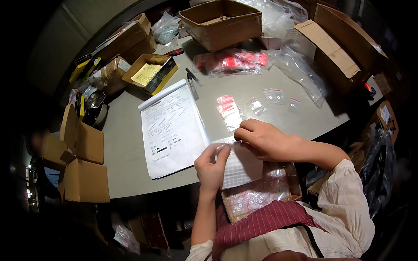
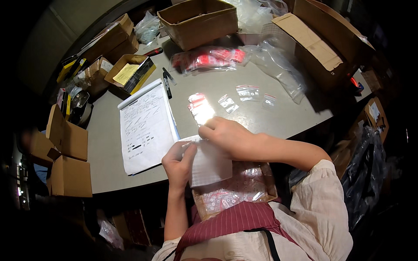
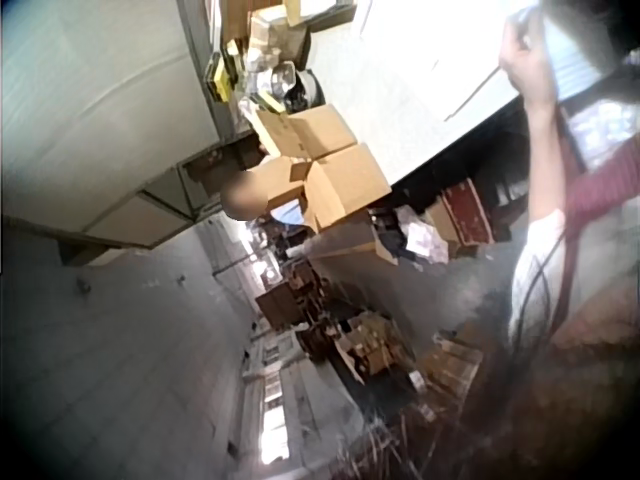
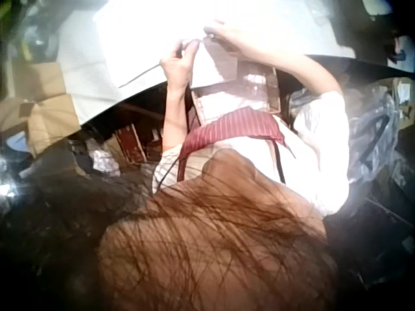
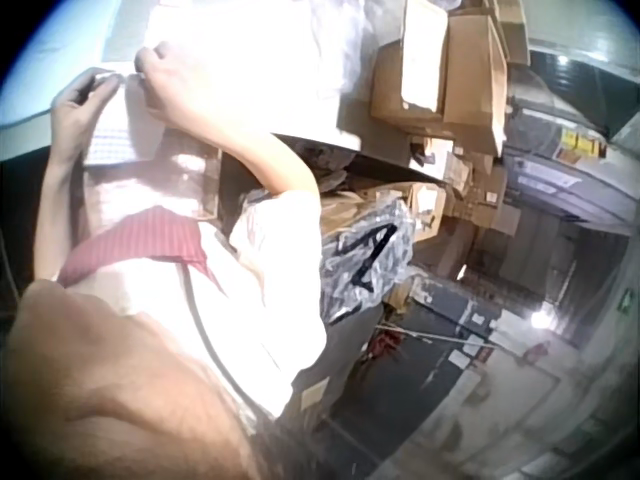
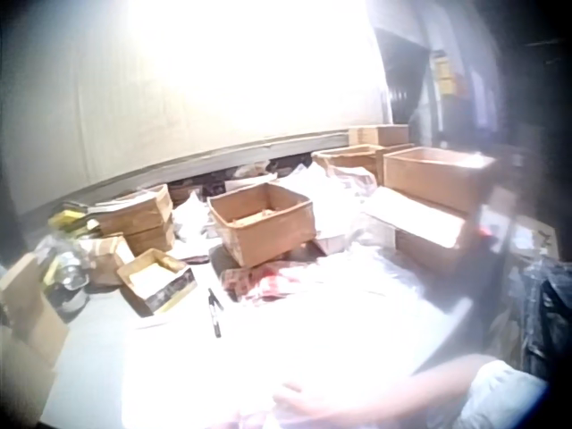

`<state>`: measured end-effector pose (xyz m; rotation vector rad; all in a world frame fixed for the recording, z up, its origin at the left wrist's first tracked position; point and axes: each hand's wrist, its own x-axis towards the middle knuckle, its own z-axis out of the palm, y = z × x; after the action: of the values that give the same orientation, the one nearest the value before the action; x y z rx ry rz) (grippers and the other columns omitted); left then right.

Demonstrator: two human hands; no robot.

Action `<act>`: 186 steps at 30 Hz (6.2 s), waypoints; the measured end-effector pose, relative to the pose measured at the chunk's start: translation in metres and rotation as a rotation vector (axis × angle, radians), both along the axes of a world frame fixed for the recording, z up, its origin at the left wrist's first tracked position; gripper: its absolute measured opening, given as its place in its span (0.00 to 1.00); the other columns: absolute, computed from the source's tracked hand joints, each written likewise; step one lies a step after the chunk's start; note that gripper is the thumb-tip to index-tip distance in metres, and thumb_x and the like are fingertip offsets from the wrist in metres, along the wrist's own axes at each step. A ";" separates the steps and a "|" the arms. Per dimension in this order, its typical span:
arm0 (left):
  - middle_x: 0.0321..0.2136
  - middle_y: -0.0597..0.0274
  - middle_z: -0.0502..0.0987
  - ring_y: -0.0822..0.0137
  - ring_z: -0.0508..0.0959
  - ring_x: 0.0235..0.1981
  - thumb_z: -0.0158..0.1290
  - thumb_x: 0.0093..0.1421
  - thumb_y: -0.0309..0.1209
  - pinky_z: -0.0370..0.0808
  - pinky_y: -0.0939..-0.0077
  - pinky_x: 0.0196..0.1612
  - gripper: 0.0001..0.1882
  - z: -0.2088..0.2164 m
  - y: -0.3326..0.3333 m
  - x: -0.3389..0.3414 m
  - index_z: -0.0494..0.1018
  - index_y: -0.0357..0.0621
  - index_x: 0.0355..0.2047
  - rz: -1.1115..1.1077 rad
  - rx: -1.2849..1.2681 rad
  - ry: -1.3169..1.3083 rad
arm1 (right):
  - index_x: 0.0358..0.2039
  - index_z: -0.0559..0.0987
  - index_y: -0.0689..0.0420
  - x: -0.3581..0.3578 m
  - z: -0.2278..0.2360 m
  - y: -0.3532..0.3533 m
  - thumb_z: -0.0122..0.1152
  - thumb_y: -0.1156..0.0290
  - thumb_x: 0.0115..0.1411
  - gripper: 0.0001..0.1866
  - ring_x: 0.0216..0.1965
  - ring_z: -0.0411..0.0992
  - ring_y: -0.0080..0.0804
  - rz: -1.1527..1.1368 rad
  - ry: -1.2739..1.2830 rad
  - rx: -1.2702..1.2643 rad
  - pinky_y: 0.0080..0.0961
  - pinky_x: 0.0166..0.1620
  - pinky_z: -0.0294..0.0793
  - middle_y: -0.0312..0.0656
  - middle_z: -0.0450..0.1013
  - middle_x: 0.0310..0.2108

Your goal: The person sits on the floor at a cluttered table and repeatedly peels small stickers from a white sheet. They place the stickers into small plastic bags on the table. The person handles the sticker sheet and bags by hand throughout the clip.

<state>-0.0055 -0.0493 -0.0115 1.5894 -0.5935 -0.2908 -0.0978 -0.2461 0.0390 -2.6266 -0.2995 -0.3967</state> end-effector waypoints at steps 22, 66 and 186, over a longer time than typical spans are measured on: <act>0.25 0.71 0.80 0.82 0.66 0.23 0.64 0.62 0.28 0.62 0.83 0.26 0.08 -0.002 -0.003 0.003 0.83 0.35 0.38 0.045 0.008 0.065 | 0.37 0.80 0.65 0.049 0.026 -0.110 0.64 0.69 0.56 0.12 0.33 0.78 0.47 -0.202 0.497 0.158 0.40 0.40 0.76 0.54 0.78 0.31; 0.25 0.67 0.82 0.82 0.68 0.22 0.62 0.65 0.32 0.64 0.81 0.26 0.12 -0.009 0.003 0.007 0.82 0.35 0.43 -0.047 -0.040 0.056 | 0.59 0.77 0.51 0.045 0.002 -0.054 0.61 0.63 0.64 0.23 0.33 0.80 0.50 -0.125 0.287 -0.420 0.47 0.37 0.77 0.49 0.80 0.29; 0.26 0.59 0.82 0.75 0.73 0.23 0.59 0.66 0.28 0.71 0.76 0.29 0.07 0.003 0.001 0.006 0.81 0.36 0.37 0.003 0.107 -0.099 | 0.34 0.75 0.60 0.013 -0.007 0.021 0.60 0.72 0.47 0.12 0.36 0.72 0.45 0.110 -0.270 -0.313 0.36 0.39 0.76 0.44 0.67 0.33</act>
<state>0.0005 -0.0478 -0.0082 1.7156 -0.6612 -0.2459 -0.0853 -0.2254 0.0315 -2.8398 -0.6376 -0.7206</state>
